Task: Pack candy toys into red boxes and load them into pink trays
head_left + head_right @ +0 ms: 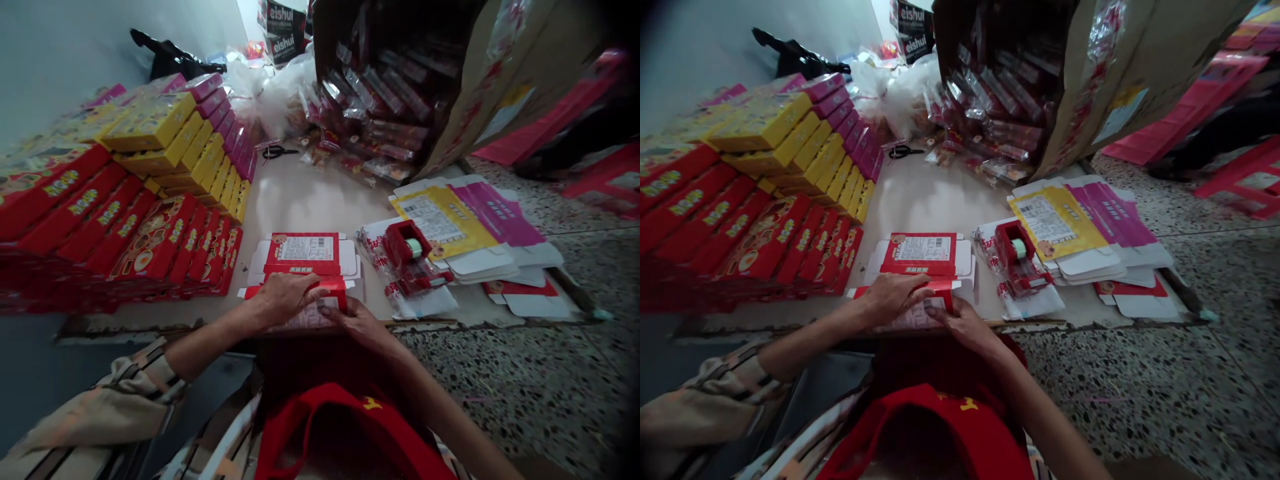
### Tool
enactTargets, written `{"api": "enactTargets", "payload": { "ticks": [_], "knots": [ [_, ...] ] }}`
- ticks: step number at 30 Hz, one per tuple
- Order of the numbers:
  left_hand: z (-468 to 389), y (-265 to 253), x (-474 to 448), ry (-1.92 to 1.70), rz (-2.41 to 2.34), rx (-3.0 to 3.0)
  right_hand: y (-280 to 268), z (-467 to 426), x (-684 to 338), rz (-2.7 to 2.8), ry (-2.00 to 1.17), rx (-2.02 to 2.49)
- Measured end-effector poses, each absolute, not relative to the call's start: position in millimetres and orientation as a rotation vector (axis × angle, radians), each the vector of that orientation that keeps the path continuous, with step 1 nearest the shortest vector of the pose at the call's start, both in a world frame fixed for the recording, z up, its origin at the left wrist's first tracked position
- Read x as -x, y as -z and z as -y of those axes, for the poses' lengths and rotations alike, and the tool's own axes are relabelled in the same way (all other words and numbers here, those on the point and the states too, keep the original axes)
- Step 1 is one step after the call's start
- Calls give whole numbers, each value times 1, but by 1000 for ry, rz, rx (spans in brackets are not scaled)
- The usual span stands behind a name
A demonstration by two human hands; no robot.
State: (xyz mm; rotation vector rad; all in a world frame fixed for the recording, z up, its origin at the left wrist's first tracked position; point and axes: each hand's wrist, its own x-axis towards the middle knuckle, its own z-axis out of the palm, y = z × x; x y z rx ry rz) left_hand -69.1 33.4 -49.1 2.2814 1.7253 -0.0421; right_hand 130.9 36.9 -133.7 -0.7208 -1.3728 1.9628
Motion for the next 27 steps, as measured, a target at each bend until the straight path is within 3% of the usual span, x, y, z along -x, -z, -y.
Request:
{"api": "enactTargets", "payload": {
  "ticks": [6, 8, 12, 16, 21, 24, 27],
  "knots": [
    [-81, 65, 82, -158, -1584, -1998, 144, -43, -118, 1117, -1966, 753],
    [-86, 54, 84, -287, -1708, -1983, 140, -39, -119, 1106, -1711, 876],
    [-70, 22, 75, -914, -1817, -1657, 119, -33, -119, 1113, -1105, 1105],
    [-38, 14, 53, -1202, -1477, -1139, 91, -48, -107, 1022, -1403, 829],
    [-8, 38, 52, -1521, -1576, -1098, 70, -55, -106, 1024, -1767, 657],
    [3, 57, 59, -1520, -1519, -1054, 74, -44, -114, 1043, -1993, 635],
    [12, 74, 59, -1496, -1461, -979, 87, -39, -117, 1051, -2026, 732]
  ]
}}
